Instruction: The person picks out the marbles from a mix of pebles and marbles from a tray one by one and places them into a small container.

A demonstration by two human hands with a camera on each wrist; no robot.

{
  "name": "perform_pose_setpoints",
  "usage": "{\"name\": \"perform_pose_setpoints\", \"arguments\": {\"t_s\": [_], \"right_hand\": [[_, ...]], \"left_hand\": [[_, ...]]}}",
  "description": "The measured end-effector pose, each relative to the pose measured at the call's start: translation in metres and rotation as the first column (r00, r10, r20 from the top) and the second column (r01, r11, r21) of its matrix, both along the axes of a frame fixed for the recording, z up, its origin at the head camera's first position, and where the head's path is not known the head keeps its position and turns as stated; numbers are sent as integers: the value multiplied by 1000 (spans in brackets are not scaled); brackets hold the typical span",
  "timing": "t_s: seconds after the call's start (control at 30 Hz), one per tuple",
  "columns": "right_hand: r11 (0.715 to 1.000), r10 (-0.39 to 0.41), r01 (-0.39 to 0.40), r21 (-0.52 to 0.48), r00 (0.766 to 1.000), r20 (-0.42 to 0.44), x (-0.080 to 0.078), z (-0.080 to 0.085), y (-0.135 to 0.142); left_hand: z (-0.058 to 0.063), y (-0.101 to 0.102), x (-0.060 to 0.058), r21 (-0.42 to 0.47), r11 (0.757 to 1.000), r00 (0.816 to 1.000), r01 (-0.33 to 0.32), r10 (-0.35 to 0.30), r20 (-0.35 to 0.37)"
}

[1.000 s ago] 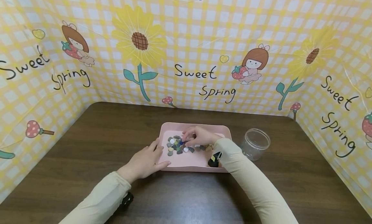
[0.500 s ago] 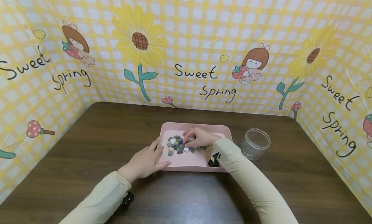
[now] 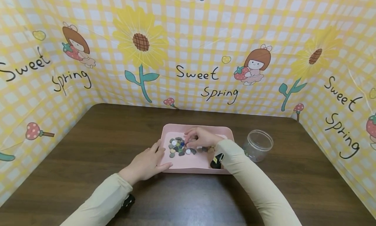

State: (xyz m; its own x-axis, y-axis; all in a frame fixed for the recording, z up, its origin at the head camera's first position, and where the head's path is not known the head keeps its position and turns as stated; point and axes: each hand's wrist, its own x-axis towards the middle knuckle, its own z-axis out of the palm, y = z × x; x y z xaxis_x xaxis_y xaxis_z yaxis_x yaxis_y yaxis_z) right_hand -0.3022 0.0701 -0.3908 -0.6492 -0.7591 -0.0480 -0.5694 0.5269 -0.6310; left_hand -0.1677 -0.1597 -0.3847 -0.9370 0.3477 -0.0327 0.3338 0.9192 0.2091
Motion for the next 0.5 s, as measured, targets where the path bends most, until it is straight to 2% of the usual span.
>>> {"name": "perform_pose_setpoints", "arguments": {"t_s": [0.23,0.5], "right_hand": [[1000,-26,27,-15,998,48,4,11,5],[998,-22,22,-53,1000,14,6,23,7]], "left_hand": [[0,0,1,0,1000,1000,5,-5,-10],[0,1,0,2,1000,1000,5,-4,-22]]}}
